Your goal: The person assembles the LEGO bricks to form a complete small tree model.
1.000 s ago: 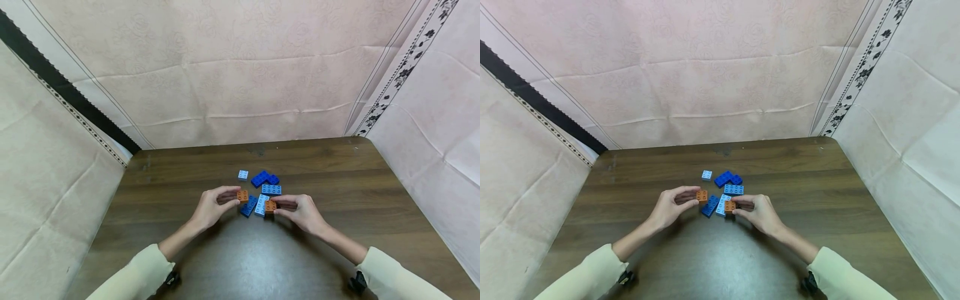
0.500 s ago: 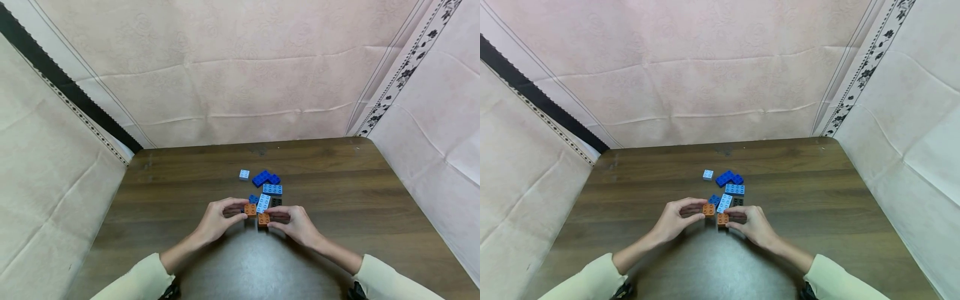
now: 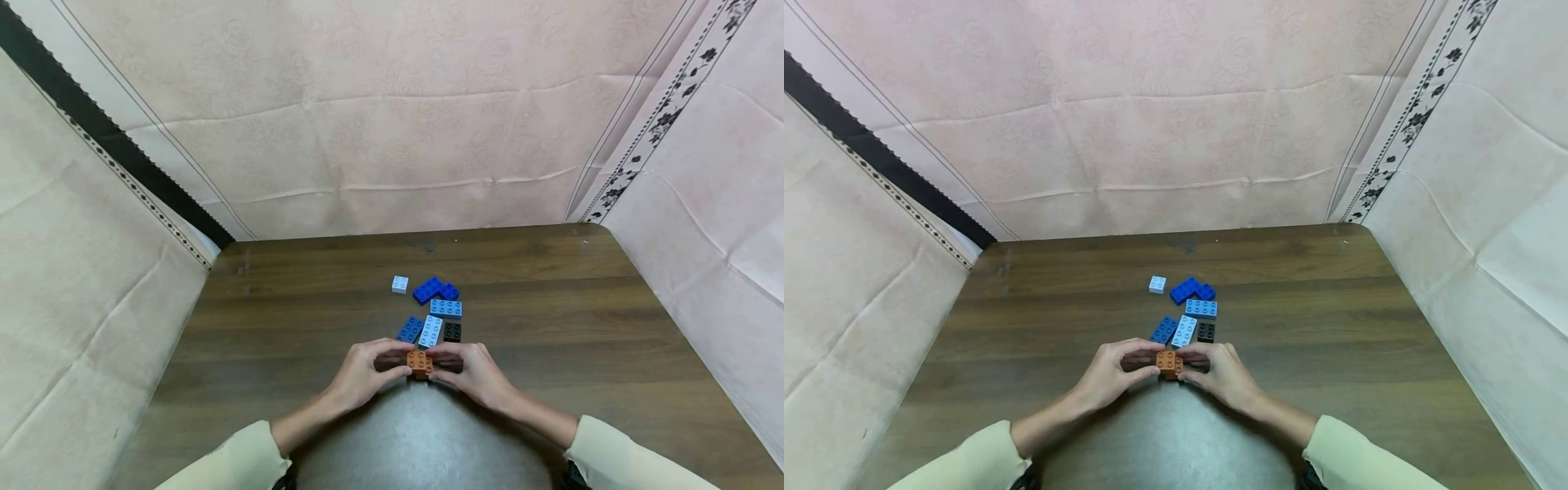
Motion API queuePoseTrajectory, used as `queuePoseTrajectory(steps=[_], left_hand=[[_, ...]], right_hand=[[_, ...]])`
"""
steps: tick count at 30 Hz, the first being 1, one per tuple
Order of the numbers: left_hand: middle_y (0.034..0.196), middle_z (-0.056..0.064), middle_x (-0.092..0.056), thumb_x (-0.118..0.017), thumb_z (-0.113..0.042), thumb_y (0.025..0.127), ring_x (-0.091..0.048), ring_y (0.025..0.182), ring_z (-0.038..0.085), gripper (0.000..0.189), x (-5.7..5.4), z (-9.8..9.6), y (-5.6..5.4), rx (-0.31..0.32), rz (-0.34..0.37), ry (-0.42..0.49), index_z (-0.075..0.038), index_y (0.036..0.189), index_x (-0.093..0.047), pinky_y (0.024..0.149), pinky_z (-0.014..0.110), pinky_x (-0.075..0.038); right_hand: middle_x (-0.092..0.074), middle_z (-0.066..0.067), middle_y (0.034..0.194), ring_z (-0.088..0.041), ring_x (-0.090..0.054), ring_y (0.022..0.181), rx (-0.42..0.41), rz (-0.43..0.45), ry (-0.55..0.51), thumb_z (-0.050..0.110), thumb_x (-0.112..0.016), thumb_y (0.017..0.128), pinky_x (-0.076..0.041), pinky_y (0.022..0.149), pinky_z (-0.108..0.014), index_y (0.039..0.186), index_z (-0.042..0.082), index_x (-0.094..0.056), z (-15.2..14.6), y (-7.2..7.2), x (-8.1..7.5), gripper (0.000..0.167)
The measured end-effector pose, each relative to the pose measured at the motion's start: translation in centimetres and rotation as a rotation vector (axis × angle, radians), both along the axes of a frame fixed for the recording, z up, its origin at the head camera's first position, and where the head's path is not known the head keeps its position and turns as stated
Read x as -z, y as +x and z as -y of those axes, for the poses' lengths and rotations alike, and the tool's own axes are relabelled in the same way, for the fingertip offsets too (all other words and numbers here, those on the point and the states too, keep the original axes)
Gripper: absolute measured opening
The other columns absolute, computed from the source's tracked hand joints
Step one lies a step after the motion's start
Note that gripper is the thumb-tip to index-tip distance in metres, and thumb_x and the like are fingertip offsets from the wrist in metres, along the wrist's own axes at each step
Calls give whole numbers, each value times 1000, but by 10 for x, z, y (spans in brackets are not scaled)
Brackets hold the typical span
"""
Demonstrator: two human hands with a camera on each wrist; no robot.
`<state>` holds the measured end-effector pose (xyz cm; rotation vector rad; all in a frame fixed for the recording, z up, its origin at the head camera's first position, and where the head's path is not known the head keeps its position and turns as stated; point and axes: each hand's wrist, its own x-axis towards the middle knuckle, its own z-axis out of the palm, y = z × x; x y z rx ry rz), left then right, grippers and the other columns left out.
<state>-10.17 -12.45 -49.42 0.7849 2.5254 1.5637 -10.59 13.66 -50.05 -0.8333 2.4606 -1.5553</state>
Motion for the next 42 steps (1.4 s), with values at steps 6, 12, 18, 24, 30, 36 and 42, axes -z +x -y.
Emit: queuePoseTrajectory(steps=[6, 12, 18, 24, 30, 36, 42], left_hand=[[120, -1, -75, -85, -11, 92, -75, 107, 14, 38, 7, -3, 1, -9, 36, 6, -11, 129, -75, 92, 27, -59], [122, 0, -74, -84, -10, 92, -75, 108, 15, 38, 9, -6, 4, -16, 59, 16, -13, 129, -76, 92, 27, -59], [123, 1, -74, -85, -8, 92, -74, 109, 14, 37, 11, -9, 6, -20, 48, 12, -13, 128, -76, 93, 26, -58], [121, -1, -74, -85, -9, 92, -75, 108, 15, 36, 11, -10, 5, -34, -3, -17, -13, 127, -77, 91, 25, -59], [122, -2, -74, -85, -10, 92, -74, 109, 15, 36, 12, -12, 6, -44, -47, -38, -13, 127, -77, 92, 25, -58], [120, -2, -74, -87, -9, 90, -74, 107, 14, 35, 12, -15, 7, -52, -78, -56, -13, 124, -77, 90, 26, -59], [118, -2, -75, -87, -7, 90, -75, 104, 14, 34, 14, -16, 7, -45, -134, -58, -12, 122, -77, 88, 27, -61]], right_hand=[[-77, -13, 118, -25, -77, 106, -2, -37, 28, 1, -86, 88, -61, 88, -33, 123, 1, -75, 3, -2, 6, 36], [-78, -10, 118, -22, -77, 106, -8, -63, 68, 3, -87, 88, -61, 89, -31, 123, 3, -75, 3, -4, 8, 36], [-78, -9, 119, -21, -76, 108, -32, -88, 99, 5, -87, 89, -60, 90, -29, 125, 4, -75, 3, -5, 7, 37], [-77, -10, 121, -23, -76, 109, -50, -118, 103, 3, -86, 90, -60, 90, -30, 126, 3, -74, 4, -6, 7, 39], [-77, -11, 121, -25, -76, 109, -52, -135, 111, 2, -86, 89, -60, 91, -31, 126, 3, -74, 3, -7, 8, 40], [-77, -11, 120, -24, -76, 108, -38, -140, 110, 2, -87, 88, -60, 90, -30, 125, 4, -74, 2, -6, 10, 40], [-77, -14, 118, -28, -77, 106, -35, -171, 99, 1, -87, 88, -61, 88, -32, 124, 1, -74, 2, -6, 13, 39]])
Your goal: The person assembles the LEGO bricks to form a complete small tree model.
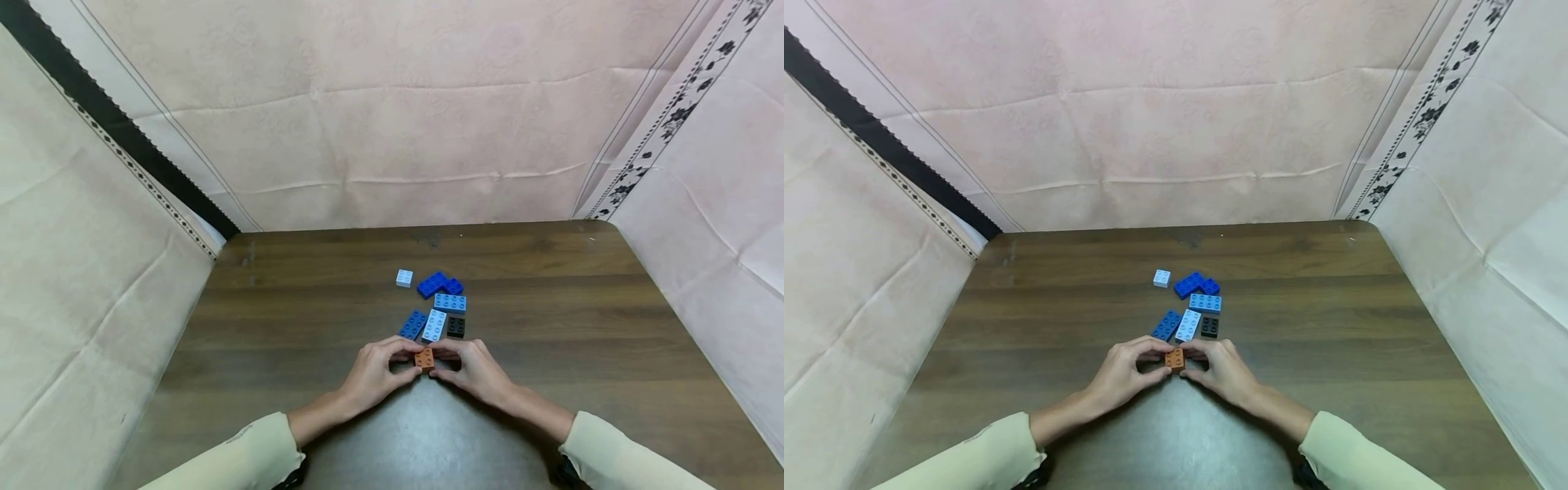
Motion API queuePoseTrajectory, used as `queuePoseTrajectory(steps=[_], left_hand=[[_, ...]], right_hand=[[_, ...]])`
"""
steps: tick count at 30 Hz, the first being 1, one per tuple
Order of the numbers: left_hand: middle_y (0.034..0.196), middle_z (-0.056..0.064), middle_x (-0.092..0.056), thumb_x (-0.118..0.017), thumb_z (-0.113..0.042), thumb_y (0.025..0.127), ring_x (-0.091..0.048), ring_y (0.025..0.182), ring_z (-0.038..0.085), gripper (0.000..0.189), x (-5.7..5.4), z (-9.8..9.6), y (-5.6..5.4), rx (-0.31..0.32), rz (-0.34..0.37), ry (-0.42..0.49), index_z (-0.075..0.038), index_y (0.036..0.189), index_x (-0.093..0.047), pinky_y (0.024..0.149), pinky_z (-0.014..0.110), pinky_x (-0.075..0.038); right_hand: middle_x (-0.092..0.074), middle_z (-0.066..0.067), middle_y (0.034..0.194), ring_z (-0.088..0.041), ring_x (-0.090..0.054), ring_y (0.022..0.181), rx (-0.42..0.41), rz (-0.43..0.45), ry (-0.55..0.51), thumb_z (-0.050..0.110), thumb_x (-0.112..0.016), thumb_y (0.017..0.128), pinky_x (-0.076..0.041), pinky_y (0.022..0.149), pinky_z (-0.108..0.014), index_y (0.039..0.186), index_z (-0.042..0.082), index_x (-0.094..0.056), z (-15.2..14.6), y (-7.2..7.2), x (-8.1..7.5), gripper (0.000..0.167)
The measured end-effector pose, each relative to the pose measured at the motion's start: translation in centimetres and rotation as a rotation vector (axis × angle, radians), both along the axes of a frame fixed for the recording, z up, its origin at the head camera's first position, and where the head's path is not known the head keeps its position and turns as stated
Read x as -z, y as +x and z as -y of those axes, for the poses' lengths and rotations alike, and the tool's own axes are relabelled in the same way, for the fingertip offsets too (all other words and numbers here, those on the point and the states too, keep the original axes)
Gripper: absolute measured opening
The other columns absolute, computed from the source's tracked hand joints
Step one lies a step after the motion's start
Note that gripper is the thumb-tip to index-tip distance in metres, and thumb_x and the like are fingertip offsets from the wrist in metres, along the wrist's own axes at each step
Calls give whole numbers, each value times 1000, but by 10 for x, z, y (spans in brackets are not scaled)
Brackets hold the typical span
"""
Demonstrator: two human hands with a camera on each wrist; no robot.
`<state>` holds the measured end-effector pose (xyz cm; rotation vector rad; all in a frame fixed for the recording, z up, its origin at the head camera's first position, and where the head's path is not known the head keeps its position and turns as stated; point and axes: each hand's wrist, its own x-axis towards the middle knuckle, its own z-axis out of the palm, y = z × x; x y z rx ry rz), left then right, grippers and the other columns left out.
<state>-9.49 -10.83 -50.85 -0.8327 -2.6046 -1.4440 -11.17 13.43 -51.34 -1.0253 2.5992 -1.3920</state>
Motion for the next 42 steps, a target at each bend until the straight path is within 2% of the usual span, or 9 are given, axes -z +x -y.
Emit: queuePoseTrajectory(steps=[3, 8, 10, 15, 26, 33, 39, 42], left_hand=[[117, -1, -75, -88, -7, 89, -75, 103, 14, 34, 0, 0, -1, 2, -5, -3, -12, 121, -77, 87, 28, -61], [117, -3, -75, -88, -8, 89, -75, 103, 13, 33, -2, 0, 0, -2, 16, -11, -13, 120, -78, 87, 27, -61], [117, -3, -75, -88, -9, 89, -75, 103, 13, 33, -2, 0, 0, -3, 21, -14, -13, 120, -78, 87, 27, -61], [116, -1, -75, -87, -10, 91, -75, 102, 13, 30, -4, -1, -2, 7, 19, -28, -12, 120, -78, 87, 26, -61], [115, -1, -76, -88, -9, 89, -75, 102, 14, 31, -8, -1, -6, 15, 49, -50, -12, 119, -78, 87, 24, -60], [118, -1, -76, -87, -8, 90, -75, 105, 12, 32, -10, -2, -9, 25, 105, -30, -13, 120, -78, 88, 25, -60], [120, 0, -76, -86, -8, 91, -74, 106, 11, 32, -8, 1, -12, 40, 185, -7, -13, 121, -76, 90, 25, -59], [121, 1, -76, -86, -11, 91, -74, 106, 11, 32, -6, 1, -13, 43, 221, -10, -13, 121, -76, 90, 25, -59]], right_hand=[[-77, -13, 119, -27, -76, 108, -1, 22, -3, 3, -87, 88, -61, 90, -32, 125, 1, -74, 0, 0, -1, 40], [-77, -10, 120, -24, -75, 110, 7, 113, -69, 8, -86, 91, -60, 91, -32, 127, 3, -74, 1, 1, -6, 38], [-78, -8, 119, -23, -76, 109, 15, 119, -94, 9, -85, 92, -61, 90, -32, 127, 4, -75, 3, 3, -8, 37], [-78, -5, 117, -20, -76, 107, 22, 68, -92, 10, -85, 92, -62, 87, -32, 125, 6, -77, 4, 3, -8, 34], [-79, -6, 115, -22, -77, 106, -28, 156, -130, 4, -84, 91, -60, 89, -30, 121, 4, -77, 3, -2, -9, 32], [-79, -5, 112, -21, -77, 105, -24, 184, -145, 4, -85, 90, -61, 89, -33, 119, 4, -78, 3, -5, -10, 30], [-79, -6, 115, -21, -76, 108, -6, 215, -112, 6, -85, 90, -61, 89, -30, 122, 3, -77, 4, -4, -12, 33], [-78, -8, 118, -21, -75, 110, 4, 199, -84, 9, -86, 90, -60, 90, -30, 126, 2, -75, 4, -1, -13, 38]])
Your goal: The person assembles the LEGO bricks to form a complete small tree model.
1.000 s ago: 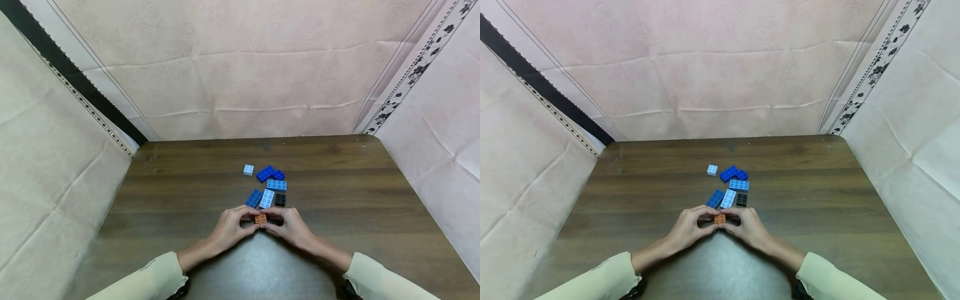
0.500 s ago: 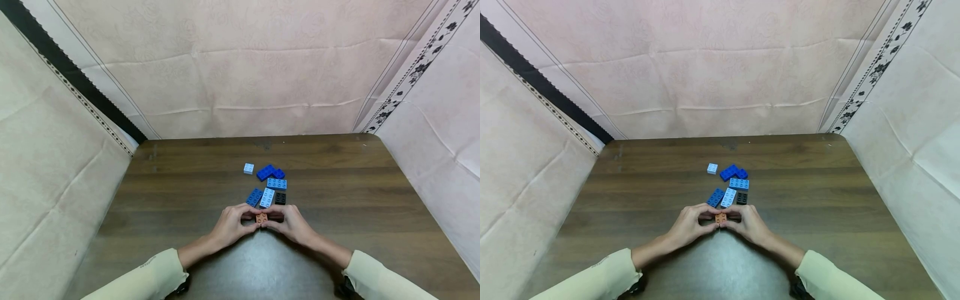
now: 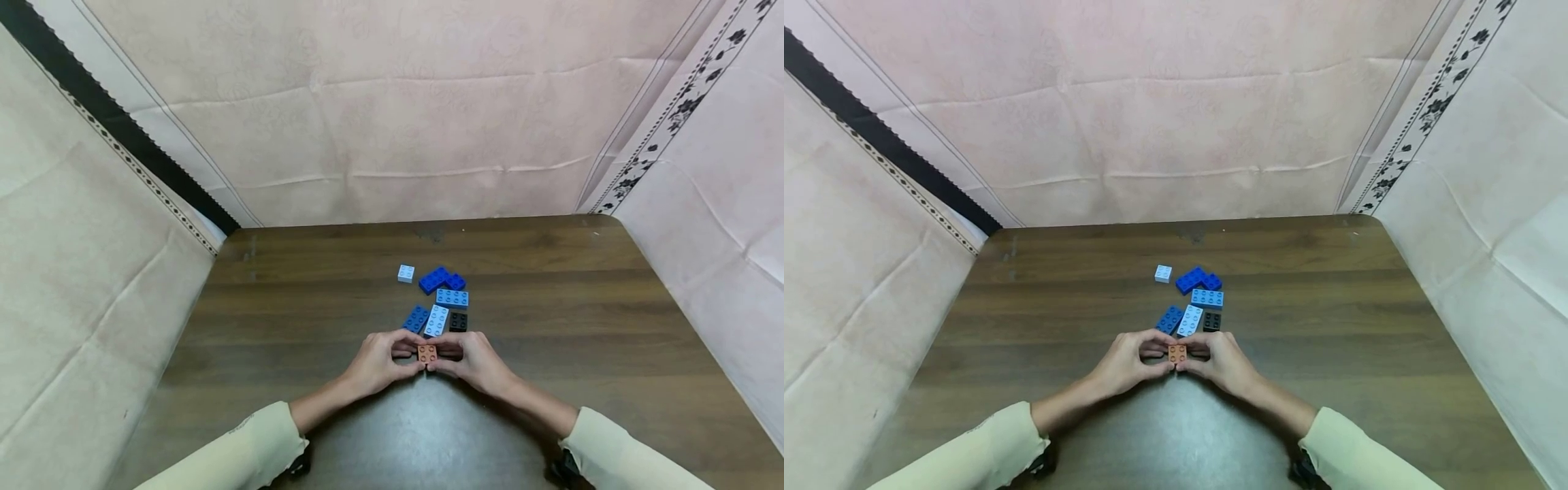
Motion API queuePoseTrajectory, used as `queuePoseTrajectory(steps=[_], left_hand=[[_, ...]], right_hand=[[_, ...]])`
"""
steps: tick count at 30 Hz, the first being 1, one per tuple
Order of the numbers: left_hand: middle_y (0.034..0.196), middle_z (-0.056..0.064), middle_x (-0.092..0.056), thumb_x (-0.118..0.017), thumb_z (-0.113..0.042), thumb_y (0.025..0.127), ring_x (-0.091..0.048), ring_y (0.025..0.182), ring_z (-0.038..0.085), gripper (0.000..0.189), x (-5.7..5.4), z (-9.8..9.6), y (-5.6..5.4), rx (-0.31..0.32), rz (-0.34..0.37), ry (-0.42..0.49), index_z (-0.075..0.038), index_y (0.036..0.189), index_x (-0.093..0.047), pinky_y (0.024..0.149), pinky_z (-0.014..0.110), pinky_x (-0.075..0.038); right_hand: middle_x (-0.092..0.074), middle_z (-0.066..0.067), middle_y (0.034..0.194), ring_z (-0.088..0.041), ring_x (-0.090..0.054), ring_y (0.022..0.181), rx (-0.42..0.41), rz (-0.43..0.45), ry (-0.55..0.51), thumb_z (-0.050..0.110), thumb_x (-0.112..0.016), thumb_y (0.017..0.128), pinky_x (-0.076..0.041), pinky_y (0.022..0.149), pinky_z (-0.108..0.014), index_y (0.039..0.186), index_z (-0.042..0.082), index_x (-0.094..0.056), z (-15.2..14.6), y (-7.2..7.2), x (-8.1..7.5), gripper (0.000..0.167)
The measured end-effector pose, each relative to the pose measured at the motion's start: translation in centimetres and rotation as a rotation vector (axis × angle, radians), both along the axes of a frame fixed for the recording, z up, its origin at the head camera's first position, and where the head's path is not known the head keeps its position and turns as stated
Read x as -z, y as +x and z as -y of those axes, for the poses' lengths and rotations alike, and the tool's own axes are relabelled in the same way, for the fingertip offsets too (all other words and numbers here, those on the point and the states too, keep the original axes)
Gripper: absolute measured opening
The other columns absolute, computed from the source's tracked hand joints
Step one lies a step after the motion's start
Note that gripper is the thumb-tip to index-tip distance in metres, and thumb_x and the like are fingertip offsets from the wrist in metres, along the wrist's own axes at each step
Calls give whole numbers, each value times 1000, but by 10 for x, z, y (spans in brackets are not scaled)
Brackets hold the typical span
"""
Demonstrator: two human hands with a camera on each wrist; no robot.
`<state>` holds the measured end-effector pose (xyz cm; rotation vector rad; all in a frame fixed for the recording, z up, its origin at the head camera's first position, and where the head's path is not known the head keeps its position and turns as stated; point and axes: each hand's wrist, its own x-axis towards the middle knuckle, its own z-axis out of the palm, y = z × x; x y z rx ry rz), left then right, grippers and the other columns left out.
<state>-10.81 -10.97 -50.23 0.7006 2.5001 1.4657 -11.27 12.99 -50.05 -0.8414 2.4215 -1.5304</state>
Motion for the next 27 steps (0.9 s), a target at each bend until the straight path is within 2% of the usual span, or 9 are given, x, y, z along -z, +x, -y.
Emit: queuePoseTrajectory(steps=[4, 6, 8, 12, 20, 27], left_hand=[[121, 0, -76, -86, -14, 92, -74, 106, 10, 32, 1, 2, -2, 7, 42, -15, -13, 122, -75, 90, 23, -58], [120, 0, -76, -86, -15, 92, -74, 106, 9, 32, 2, 2, -2, 11, 54, -21, -13, 122, -75, 89, 22, -58], [120, 0, -76, -86, -15, 93, -74, 106, 9, 32, 1, 2, -2, 9, 57, -27, -13, 122, -75, 89, 22, -58], [120, 0, -76, -86, -20, 93, -74, 106, 10, 31, 0, 2, -3, 7, 54, -44, -15, 122, -75, 89, 22, -58], [121, 0, -75, -86, -21, 93, -74, 107, 11, 32, -2, 2, -4, 5, 84, -61, -16, 123, -75, 90, 21, -57], [122, 0, -75, -86, -20, 93, -74, 107, 11, 32, -3, 3, -4, 5, 87, -66, -15, 123, -75, 90, 21, -57]], right_hand=[[-76, -14, 123, -27, -75, 111, 4, -26, -17, 7, -86, 90, -60, 92, -37, 131, -2, -72, -4, 0, -8, 44], [-75, -17, 125, -32, -75, 111, 32, -54, -54, 3, -86, 89, -60, 92, -42, 130, -4, -71, -7, -1, -13, 45], [-74, -17, 126, -35, -74, 111, 82, -108, -70, 1, -87, 87, -60, 94, -46, 130, -3, -72, -11, -6, -16, 46], [-74, -12, 129, -34, -72, 115, 193, -196, -29, 2, -90, 84, -58, 97, -50, 132, 2, -72, -20, -19, -16, 52], [-74, -15, 128, -34, -71, 119, 216, -158, 26, 4, -90, 84, -56, 99, -51, 132, 0, -71, -30, -33, -3, 52], [-75, -10, 128, -30, -70, 121, 242, -155, 59, 7, -90, 85, -56, 101, -50, 131, 4, -73, -32, -37, -2, 49]])
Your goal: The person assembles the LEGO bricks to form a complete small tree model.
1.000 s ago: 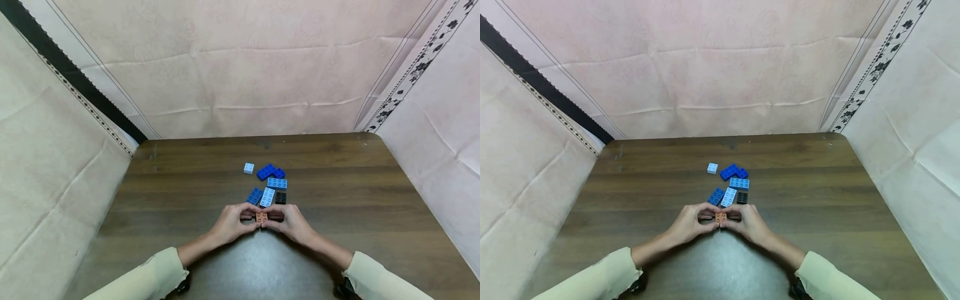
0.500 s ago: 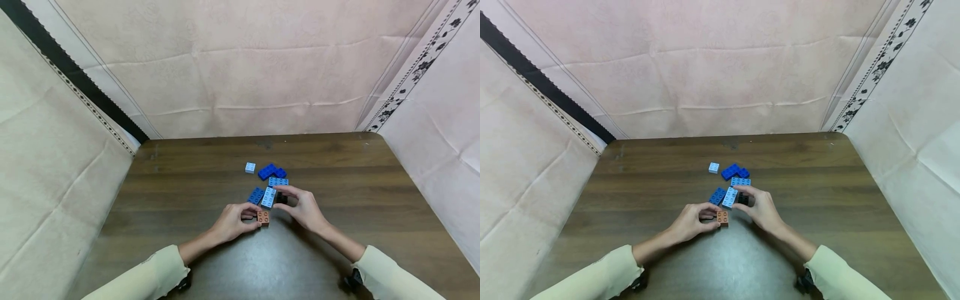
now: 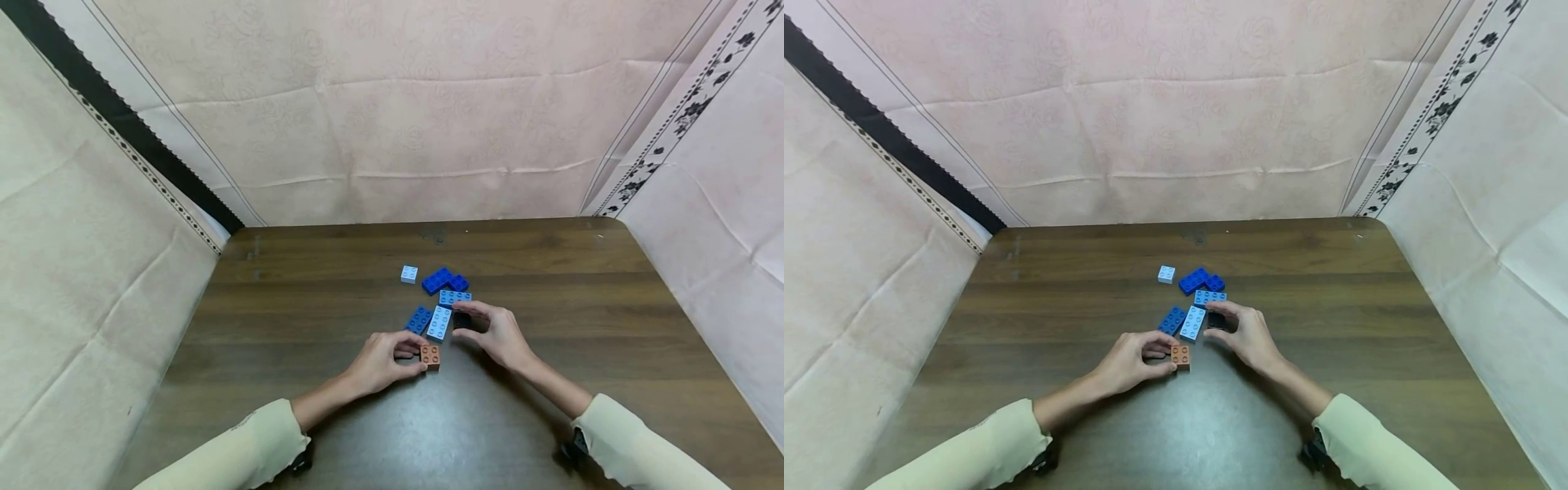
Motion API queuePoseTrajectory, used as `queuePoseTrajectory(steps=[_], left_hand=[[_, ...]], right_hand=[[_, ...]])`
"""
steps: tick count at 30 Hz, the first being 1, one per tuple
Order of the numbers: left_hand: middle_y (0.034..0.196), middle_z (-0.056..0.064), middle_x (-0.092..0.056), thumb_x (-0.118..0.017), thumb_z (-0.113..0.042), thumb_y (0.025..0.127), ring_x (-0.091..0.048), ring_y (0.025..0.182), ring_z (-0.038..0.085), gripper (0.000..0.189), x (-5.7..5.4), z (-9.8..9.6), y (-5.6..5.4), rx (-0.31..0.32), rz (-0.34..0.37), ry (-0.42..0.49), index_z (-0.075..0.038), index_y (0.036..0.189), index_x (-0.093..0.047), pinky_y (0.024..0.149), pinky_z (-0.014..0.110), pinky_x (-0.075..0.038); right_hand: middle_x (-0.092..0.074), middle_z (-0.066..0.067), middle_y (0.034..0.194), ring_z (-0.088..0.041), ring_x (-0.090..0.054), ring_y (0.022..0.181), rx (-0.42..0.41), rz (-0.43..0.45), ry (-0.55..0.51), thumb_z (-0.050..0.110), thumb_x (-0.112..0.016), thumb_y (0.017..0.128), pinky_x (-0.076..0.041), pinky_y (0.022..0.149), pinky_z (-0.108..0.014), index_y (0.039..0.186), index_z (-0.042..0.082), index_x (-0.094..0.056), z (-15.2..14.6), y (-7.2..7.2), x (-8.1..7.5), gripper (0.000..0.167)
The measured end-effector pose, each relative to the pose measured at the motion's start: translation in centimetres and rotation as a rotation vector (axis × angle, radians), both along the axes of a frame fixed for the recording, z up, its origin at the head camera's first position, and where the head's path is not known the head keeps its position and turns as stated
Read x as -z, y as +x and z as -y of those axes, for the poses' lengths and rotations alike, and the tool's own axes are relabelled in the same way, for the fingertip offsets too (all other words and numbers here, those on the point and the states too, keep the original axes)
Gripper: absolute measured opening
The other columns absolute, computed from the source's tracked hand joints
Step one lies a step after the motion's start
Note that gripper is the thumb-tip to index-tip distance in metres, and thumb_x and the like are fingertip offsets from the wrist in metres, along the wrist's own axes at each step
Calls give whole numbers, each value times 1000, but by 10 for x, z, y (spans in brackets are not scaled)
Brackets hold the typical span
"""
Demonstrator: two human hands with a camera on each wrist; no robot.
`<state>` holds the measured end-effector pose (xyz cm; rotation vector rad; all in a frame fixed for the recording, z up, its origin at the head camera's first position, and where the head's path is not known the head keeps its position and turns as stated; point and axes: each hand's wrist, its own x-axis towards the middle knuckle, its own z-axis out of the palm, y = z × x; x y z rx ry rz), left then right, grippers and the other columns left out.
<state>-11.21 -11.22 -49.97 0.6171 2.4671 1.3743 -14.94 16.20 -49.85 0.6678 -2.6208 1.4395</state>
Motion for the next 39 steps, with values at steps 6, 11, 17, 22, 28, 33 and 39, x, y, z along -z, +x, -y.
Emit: queuePoseTrajectory(steps=[6, 11, 17, 22, 28, 33, 39], left_hand=[[121, 0, -75, -86, -21, 93, -74, 107, 11, 32, 2, 1, -1, 4, -3, 6, -16, 123, -75, 90, 21, -57], [122, 0, -75, -86, -21, 94, -73, 107, 10, 32, 2, 0, 0, 8, -5, 12, -15, 123, -75, 90, 21, -57], [123, 0, -75, -85, -20, 94, -73, 108, 10, 32, 2, 1, 1, 6, -10, 13, -16, 123, -75, 91, 21, -57], [123, 0, -75, -85, -20, 94, -73, 108, 10, 32, 2, 1, 1, 6, -16, 12, -15, 123, -75, 91, 21, -57], [123, -1, -75, -86, -19, 93, -73, 107, 10, 32, 2, 0, 1, 4, -15, 9, -15, 123, -75, 90, 21, -57], [123, -1, -75, -86, -17, 93, -73, 107, 9, 32, 2, 0, 1, 5, -17, 9, -15, 123, -75, 90, 21, -57], [123, -1, -75, -86, -17, 93, -73, 107, 9, 32, 2, 0, 0, 7, -12, 13, -15, 123, -75, 90, 21, -57]], right_hand=[[-76, -10, 125, -37, -72, 115, 56, -18, 9, 6, -90, 85, -57, 97, -56, 129, 5, -75, -3, -3, -1, 47], [-76, -10, 125, -34, -73, 114, 54, 5, 1, 5, -89, 86, -58, 96, -50, 129, 4, -75, -6, -4, 1, 46], [-76, -10, 127, -32, -73, 115, 41, 3, -6, 4, -88, 87, -58, 97, -48, 130, 4, -75, -7, -4, 3, 45], [-76, -12, 126, -33, -73, 115, 40, -3, -12, 2, -88, 87, -58, 96, -48, 130, 3, -74, -8, -4, 6, 45], [-78, -11, 118, -27, -76, 106, 54, -1, 20, 5, -89, 86, -61, 88, -46, 128, 5, -76, -8, -2, 12, 44], [-79, -13, 116, -28, -76, 103, 65, 3, 37, 4, -89, 87, -61, 86, -48, 128, 6, -76, -8, -1, 16, 44], [-78, -15, 117, -31, -77, 104, 66, 3, 39, 1, -86, 88, -62, 86, -47, 128, 4, -76, -9, -2, 17, 41]])
